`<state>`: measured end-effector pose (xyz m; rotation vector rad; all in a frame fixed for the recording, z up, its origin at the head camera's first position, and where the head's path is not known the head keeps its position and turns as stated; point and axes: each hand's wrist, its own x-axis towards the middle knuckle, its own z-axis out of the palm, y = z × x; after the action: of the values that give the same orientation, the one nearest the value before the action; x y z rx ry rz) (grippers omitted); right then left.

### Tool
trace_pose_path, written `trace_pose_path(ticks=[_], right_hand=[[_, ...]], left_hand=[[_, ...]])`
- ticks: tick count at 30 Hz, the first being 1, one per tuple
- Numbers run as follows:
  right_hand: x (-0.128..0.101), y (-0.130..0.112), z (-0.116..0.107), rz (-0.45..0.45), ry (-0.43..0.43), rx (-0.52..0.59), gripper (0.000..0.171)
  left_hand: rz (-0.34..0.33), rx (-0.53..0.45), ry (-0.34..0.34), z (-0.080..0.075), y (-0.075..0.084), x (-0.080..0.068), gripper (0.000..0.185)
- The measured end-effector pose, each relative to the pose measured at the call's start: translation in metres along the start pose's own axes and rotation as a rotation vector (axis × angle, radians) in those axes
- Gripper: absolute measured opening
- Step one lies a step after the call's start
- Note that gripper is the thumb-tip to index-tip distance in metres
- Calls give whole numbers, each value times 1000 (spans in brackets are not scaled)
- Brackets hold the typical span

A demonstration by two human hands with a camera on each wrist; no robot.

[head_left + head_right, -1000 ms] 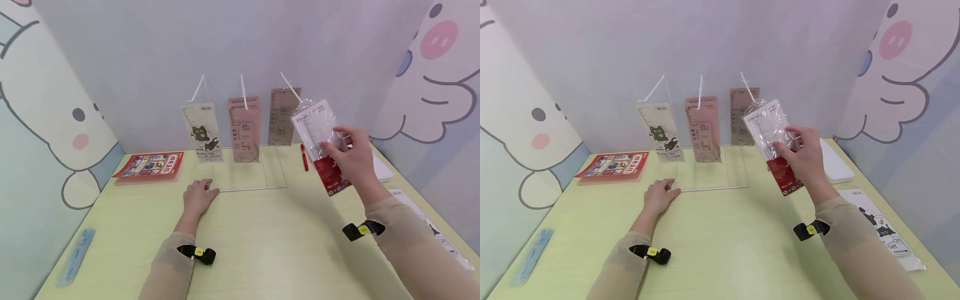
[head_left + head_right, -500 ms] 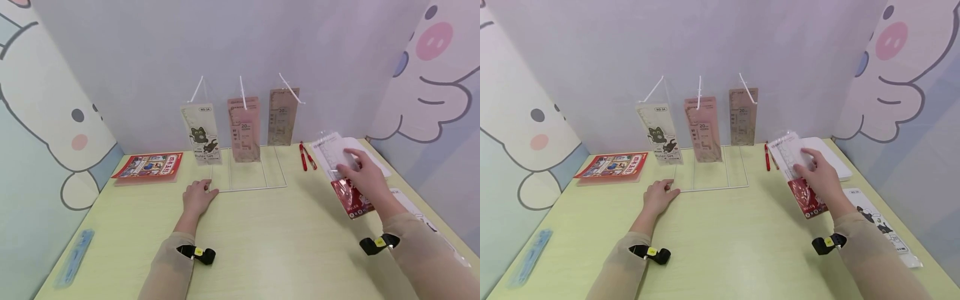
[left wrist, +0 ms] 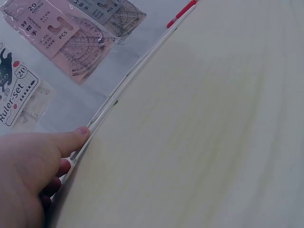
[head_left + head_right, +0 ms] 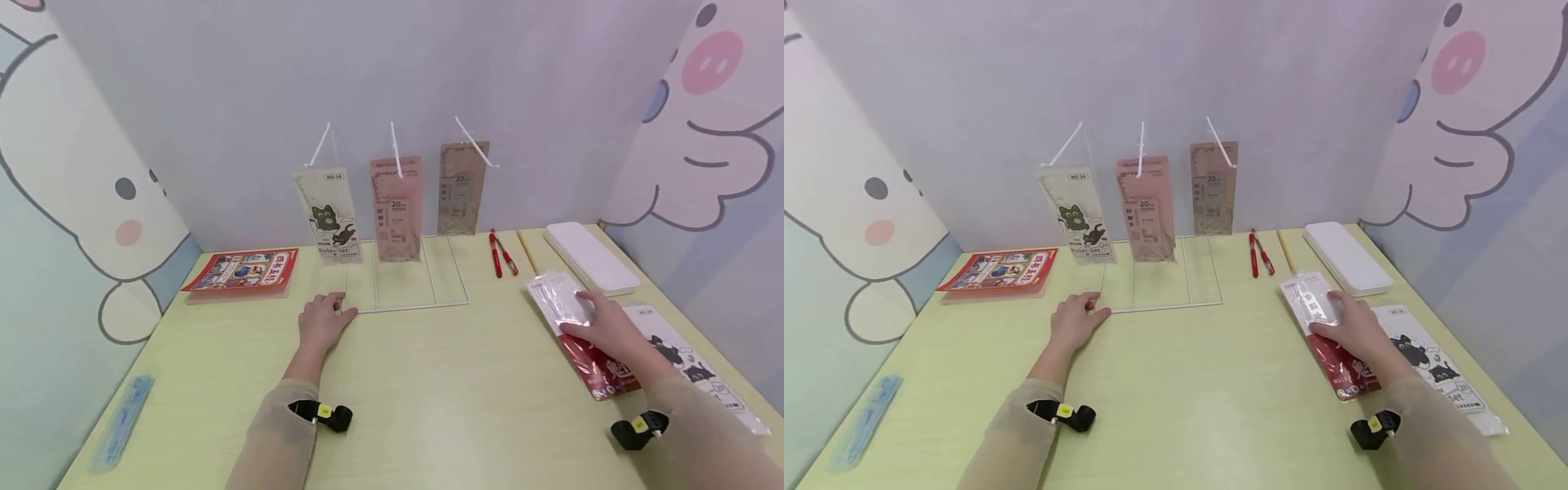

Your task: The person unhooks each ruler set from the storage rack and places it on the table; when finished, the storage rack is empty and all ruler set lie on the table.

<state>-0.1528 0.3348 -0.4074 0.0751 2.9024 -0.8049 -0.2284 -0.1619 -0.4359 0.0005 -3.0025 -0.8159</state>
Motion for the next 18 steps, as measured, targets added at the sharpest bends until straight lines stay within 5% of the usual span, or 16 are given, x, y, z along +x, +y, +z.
trace_pose_path(ticks=[18], right_hand=[[-20,25,-6,123,-52,-125,104]], left_hand=[[2,6,-9,-2,1,-1,54]])
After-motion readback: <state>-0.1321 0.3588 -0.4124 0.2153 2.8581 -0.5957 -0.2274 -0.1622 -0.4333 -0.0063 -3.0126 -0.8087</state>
